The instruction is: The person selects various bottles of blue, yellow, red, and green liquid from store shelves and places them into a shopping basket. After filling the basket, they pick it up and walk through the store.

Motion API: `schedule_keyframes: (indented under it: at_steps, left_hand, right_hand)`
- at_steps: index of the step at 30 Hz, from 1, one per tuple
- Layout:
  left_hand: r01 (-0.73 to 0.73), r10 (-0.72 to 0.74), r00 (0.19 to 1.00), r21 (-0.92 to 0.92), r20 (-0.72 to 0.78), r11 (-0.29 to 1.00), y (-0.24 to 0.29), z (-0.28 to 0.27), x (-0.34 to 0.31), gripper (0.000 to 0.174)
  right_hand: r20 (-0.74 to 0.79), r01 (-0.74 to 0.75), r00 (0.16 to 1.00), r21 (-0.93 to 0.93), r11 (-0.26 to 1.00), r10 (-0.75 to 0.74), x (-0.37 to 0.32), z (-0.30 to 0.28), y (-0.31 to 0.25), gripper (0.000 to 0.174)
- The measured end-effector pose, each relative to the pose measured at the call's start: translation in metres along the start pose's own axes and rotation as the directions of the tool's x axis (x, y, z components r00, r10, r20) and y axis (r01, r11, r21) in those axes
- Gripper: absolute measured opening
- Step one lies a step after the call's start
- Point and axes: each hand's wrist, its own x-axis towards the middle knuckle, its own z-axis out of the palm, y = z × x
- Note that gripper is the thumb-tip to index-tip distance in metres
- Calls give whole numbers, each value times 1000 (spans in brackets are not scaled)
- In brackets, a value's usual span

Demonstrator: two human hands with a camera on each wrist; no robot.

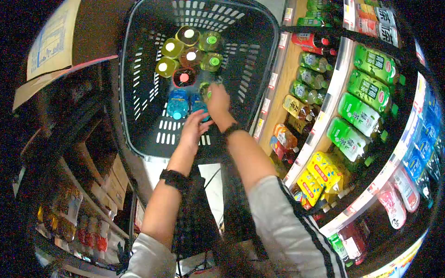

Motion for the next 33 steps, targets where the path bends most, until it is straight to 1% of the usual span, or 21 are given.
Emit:
schedule_keyframes:
  at_steps: [3,4,5,7,8,9,11,14,15,16,18,19,20,21,23,26,27,28,29,30,33]
  left_hand:
    - [-54,52,997,44,54,998,4,-19,-2,41]
    - [-59,55,997,72,53,996,12,-18,-10,41]
    - [-35,34,999,46,23,998,13,-21,-8,38]
    - [-101,88,994,300,57,948,-5,-44,2,37]
    - [-237,200,971,563,128,791,-23,-65,14,37]
    - [-189,146,982,651,119,735,-20,-69,9,37]
    - [-159,214,976,798,39,581,-39,-95,16,38]
    - [-127,145,985,957,91,261,-17,-64,-10,38]
    - [-186,127,978,972,168,146,-21,-61,-13,38]
    - [-248,100,965,968,244,28,-26,-60,-16,37]
    - [-313,6,948,935,319,-168,-30,-51,-29,37]
    - [-357,39,925,901,378,-248,-36,-52,-33,37]
    - [-395,69,896,858,439,-327,-45,-55,-36,38]
    - [-426,94,861,809,501,-405,-53,-58,-37,38]
    - [-391,77,884,819,461,-420,-59,-51,-43,41]
    - [-320,74,909,801,410,-506,-69,-29,-57,49]
    - [-343,54,897,767,439,-543,-72,-26,-60,52]
    - [-364,34,884,731,467,-578,-71,-19,-63,54]
    - [-383,19,868,695,495,-608,-72,-13,-63,57]
    - [-385,-16,880,693,474,-610,-73,-13,-60,64]
    - [-380,-34,888,688,459,-618,-82,-13,-56,69]
  right_hand:
    - [-105,-100,989,29,995,102,21,25,20,20]
    - [-143,-172,973,72,982,181,27,36,26,30]
    - [-94,-202,972,151,968,218,33,45,35,28]
    - [-93,-211,970,142,967,226,37,52,31,28]
    - [-90,-213,970,131,968,226,40,52,26,29]
    - [-80,-217,970,124,968,228,41,51,22,31]
    - [-103,-242,959,185,953,263,44,49,17,35]
    - [-56,-237,966,195,952,252,40,49,18,41]
    - [-28,-229,971,184,956,238,37,42,17,43]
    - [-81,-101,989,264,959,126,28,35,17,47]
    - [-14,-39,999,94,995,40,6,3,4,48]
    - [26,-8,1000,8,1000,8,-10,-18,0,48]
    - [-35,162,986,-46,986,-163,-26,-29,4,51]
    - [-91,181,976,-161,970,-197,-46,-46,4,53]
    - [-181,190,943,-391,901,-278,-85,-85,-2,58]
    - [-349,-222,936,-464,858,54,-126,-98,23,80]
    - [-363,-359,891,-191,914,274,-136,-98,28,82]
    - [-318,-473,819,96,876,477,-142,-94,33,84]
    - [-221,-548,734,366,752,643,-145,-89,41,87]
    - [-95,-624,708,378,684,699,-146,-77,52,80]
    - [79,-620,770,325,714,633,-149,-66,63,69]
